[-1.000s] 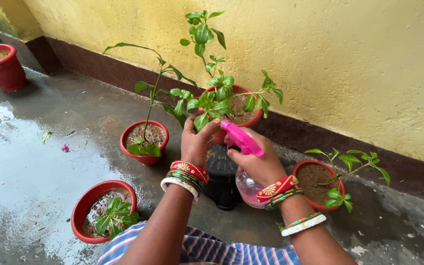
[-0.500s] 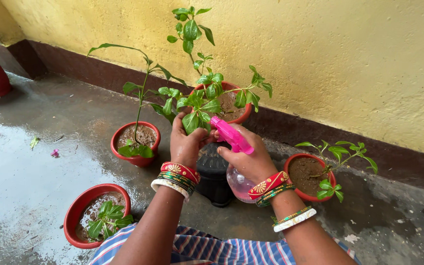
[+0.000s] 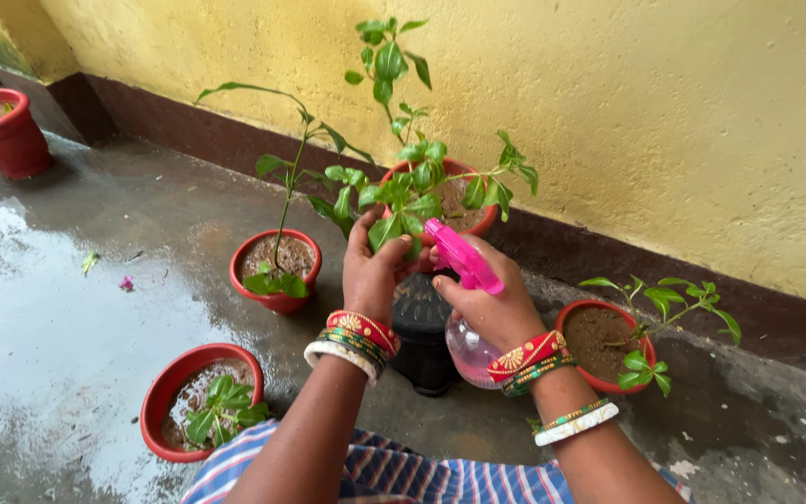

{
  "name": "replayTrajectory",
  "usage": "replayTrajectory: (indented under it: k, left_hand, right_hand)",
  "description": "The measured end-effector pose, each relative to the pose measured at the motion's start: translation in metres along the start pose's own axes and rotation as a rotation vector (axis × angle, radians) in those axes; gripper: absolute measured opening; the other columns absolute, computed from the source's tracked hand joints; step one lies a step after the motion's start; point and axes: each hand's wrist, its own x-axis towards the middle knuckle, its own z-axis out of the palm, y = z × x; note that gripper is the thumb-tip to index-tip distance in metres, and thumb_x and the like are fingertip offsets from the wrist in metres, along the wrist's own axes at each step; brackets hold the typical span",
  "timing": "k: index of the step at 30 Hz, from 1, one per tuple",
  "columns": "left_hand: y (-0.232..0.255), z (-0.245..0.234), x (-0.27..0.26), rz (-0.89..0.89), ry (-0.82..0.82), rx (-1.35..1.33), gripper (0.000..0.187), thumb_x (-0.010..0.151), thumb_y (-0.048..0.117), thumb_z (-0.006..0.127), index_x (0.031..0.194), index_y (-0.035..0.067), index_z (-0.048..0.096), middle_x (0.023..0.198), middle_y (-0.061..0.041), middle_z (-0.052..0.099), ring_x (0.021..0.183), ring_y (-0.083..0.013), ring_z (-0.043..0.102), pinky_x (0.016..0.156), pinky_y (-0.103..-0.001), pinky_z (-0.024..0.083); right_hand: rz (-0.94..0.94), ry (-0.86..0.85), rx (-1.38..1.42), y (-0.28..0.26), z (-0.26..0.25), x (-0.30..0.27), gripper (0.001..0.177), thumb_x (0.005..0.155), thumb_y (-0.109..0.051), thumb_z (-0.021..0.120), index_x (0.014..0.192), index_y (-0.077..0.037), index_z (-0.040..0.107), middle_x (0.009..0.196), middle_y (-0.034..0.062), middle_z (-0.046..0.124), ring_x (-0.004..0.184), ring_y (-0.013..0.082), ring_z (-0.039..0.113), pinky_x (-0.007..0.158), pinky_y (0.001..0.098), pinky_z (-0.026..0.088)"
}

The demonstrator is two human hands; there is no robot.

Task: The person is using a spray bottle to mist potted plants while touching and turning the leaves by hand.

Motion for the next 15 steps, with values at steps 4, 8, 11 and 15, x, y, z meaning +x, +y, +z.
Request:
replayTrajectory:
  k: [4, 8, 11, 15]
  left_hand:
    - [-0.006, 0.000, -0.002, 0.055, 0.016, 0.055, 0.052, 0.091, -0.003, 0.065, 0.139, 0.004, 0.047, 0.108, -0.014, 0.070, 0.082, -0.0218, 0.072, 0.072, -0.033, 0.061]
    - [-0.014, -0.004, 0.003, 0.069, -0.023, 0.011, 0.054, 0.090, -0.007, 0.062, 0.141, 0.001, 0.047, 0.108, -0.016, 0.071, 0.083, -0.0228, 0.075, 0.072, -0.031, 0.065]
    - [-0.012, -0.002, 0.001, 0.059, 0.000, 0.004, 0.061, 0.085, -0.009, 0.063, 0.141, 0.007, 0.044, 0.110, -0.013, 0.070, 0.083, -0.0218, 0.074, 0.073, -0.031, 0.063]
    - [-0.010, 0.000, -0.002, 0.016, 0.035, -0.001, 0.065, 0.085, -0.009, 0.062, 0.142, 0.013, 0.041, 0.111, -0.012, 0.069, 0.084, -0.0217, 0.073, 0.075, -0.032, 0.062]
  right_hand:
    - [0.035, 0.038, 0.069, 0.003, 0.000, 0.000, 0.051, 0.081, -0.005, 0.071, 0.131, -0.007, 0.063, 0.111, 0.0039, 0.076, 0.102, 0.0116, 0.073, 0.086, 0.0281, 0.059]
    - [0.099, 0.067, -0.161, 0.006, -0.004, 0.001, 0.039, 0.082, -0.007, 0.074, 0.121, -0.006, 0.069, 0.104, 0.0055, 0.079, 0.095, 0.0131, 0.076, 0.083, 0.0295, 0.059]
    - [0.113, 0.066, -0.147, 0.006, -0.005, 0.000, 0.039, 0.082, -0.008, 0.074, 0.120, -0.006, 0.069, 0.104, 0.0058, 0.078, 0.094, 0.0137, 0.075, 0.081, 0.0298, 0.059]
    - [0.248, 0.065, -0.033, 0.004, -0.006, 0.000, 0.042, 0.082, -0.008, 0.071, 0.124, -0.008, 0.067, 0.107, 0.0035, 0.076, 0.092, 0.0141, 0.074, 0.068, 0.0348, 0.060]
